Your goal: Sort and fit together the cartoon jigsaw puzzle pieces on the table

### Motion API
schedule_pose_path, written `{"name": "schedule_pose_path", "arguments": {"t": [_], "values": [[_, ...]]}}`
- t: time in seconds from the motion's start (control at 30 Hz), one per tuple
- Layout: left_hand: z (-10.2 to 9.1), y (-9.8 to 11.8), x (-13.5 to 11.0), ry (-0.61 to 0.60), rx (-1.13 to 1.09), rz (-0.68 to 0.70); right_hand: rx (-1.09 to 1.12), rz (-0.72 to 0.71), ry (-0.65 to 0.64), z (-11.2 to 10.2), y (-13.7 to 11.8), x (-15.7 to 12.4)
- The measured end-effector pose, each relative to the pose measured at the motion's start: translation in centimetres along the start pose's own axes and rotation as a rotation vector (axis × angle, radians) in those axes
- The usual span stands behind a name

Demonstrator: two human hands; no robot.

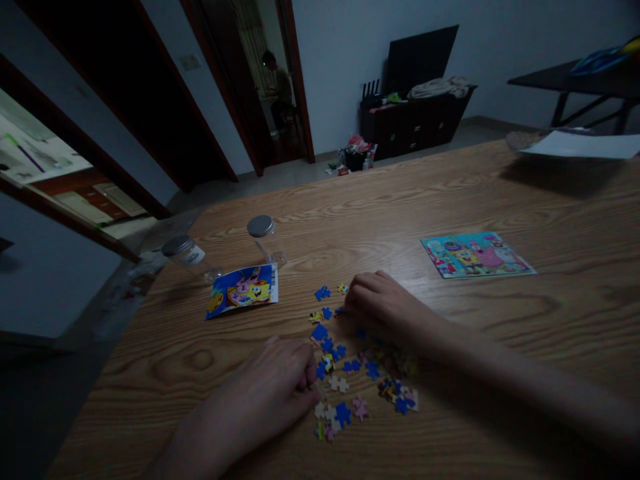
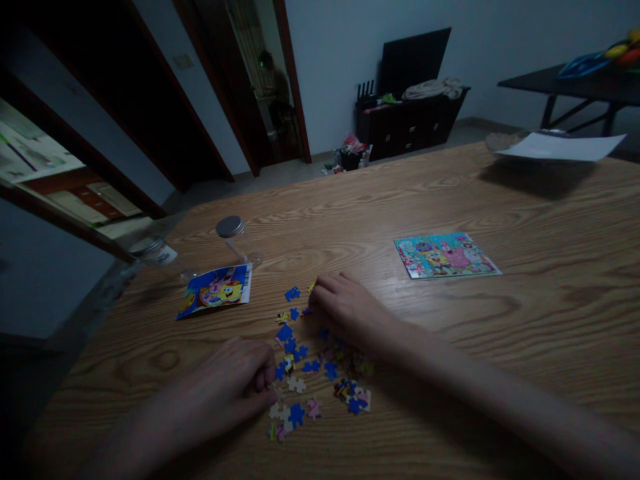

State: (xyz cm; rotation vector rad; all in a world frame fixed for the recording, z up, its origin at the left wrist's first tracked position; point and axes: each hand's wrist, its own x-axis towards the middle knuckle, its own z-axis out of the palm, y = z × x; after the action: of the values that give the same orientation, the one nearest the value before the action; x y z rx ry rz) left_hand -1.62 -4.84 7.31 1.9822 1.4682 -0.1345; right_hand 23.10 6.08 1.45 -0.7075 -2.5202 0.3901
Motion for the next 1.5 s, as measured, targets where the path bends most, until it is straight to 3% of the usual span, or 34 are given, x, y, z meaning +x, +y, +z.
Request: {"name": "schedule_pose_path", "arguments": {"t": [0.1,0.23,0.37,0.5,0.6,0.67,0.7,0.8,0.9,1.07,1.23,1.37,1.5], "values": [[-0.3,0.1,-0.2,0.002,-0.010,0.036,0.010,0.117,0.110,-0.6,1.9,0.9],[-1.2,-0.4,0.1,0.039,-0.048,0.110,-0.025,0.151,0.143,-0.1,4.5,1.7],[-2.0,-2.3,2.1,0.286,-0.012,0.113,-0.078,0.148,0.147,0.7,5.9,1.6],[-1.3,-4.4,4.5,0.570,-0.017,0.024,-0.054,0.103,0.144,-0.3,4.4,1.4],[-0.3,-5.0,5.3,0.616,0.083,0.039,0.046,-0.046,-0.010,-1.8,1.0,0.9],[0.1,-5.0,5.3,0.605,0.153,0.058,0.116,-0.217,-0.247,-2.5,-1.7,0.2],[0.2,-4.9,5.1,0.594,0.174,0.069,0.101,-0.245,-0.292,-2.6,-3.0,-0.2],[0.2,-4.4,4.4,0.523,0.182,0.100,0.080,-0.274,-0.344,-2.2,-5.8,-1.4],[-0.4,-3.8,3.4,0.432,0.167,0.103,-0.006,-0.239,-0.334,-0.7,-6.9,-2.2],[-1.6,-2.5,0.6,0.261,0.099,0.053,-0.085,-0.227,-0.263,1.2,-7.0,-2.2],[-0.5,-0.9,-1.5,0.002,-0.022,0.101,-0.119,-0.292,-0.216,1.0,-6.9,-2.3],[0.8,-0.5,-1.2,0.007,-0.019,0.138,-0.132,-0.343,-0.199,0.9,-6.3,-2.4],[0.8,-0.2,-0.8,0.010,-0.016,0.138,-0.073,-0.191,-0.137,0.1,-4.1,-1.4]]}}
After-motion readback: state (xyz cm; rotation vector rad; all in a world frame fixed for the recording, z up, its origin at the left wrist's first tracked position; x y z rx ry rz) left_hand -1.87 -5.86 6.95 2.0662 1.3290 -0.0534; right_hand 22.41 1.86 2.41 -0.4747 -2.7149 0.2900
